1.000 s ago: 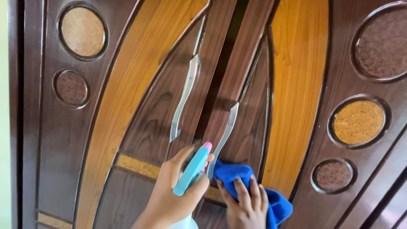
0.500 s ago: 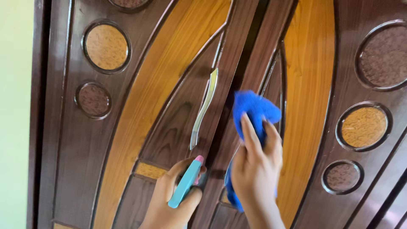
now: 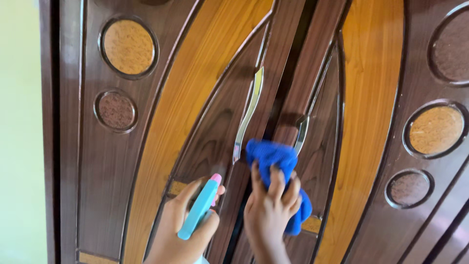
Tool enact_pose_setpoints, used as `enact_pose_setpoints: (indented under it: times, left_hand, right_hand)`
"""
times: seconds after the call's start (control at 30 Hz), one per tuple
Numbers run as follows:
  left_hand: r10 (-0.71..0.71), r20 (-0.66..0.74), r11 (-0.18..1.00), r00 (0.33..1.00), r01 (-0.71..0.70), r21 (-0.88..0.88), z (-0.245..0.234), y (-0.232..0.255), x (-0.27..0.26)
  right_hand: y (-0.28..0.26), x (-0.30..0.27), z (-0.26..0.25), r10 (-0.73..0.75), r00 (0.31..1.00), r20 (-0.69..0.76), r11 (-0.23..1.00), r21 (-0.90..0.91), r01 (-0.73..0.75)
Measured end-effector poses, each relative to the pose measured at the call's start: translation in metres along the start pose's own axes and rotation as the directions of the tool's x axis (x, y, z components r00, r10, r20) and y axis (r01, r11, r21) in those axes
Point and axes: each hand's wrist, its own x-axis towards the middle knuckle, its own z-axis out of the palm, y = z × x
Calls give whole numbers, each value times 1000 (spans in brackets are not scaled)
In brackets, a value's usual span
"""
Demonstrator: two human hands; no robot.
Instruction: The person sprays a cleaning solution onto a wooden wardrobe and wipes the surface with a blue cloth. They systematically clean the upper panels, handles, and lower sections of the wardrobe doors.
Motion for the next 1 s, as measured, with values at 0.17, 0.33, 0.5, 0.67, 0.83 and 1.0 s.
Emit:
enact_pose_setpoints:
  times: [0.17,0.33,0.5,0.67,0.83,1.0]
  left_hand:
    - [-59,44,995,997,62,-80,1,-5,-6]
    - [-74,130,990,989,88,-107,2,-21,-14]
    - [11,115,991,993,4,-131,-4,-31,-19]
    - [-211,181,973,960,224,-54,-5,-33,-23]
    - [-234,221,962,947,258,-87,-3,-30,-26]
    - [-68,202,973,977,110,-205,19,-25,-27]
  right_hand:
    - [15,-91,27,-31,997,-67,998,48,34]
    - [78,-124,41,40,999,6,997,73,-40]
    - [143,-125,17,232,968,-95,965,-105,-241]
    - [117,-119,25,311,941,-136,949,-12,-315]
    - [42,-116,34,252,966,57,962,91,-256]
    - [41,-124,29,110,992,58,985,124,-117]
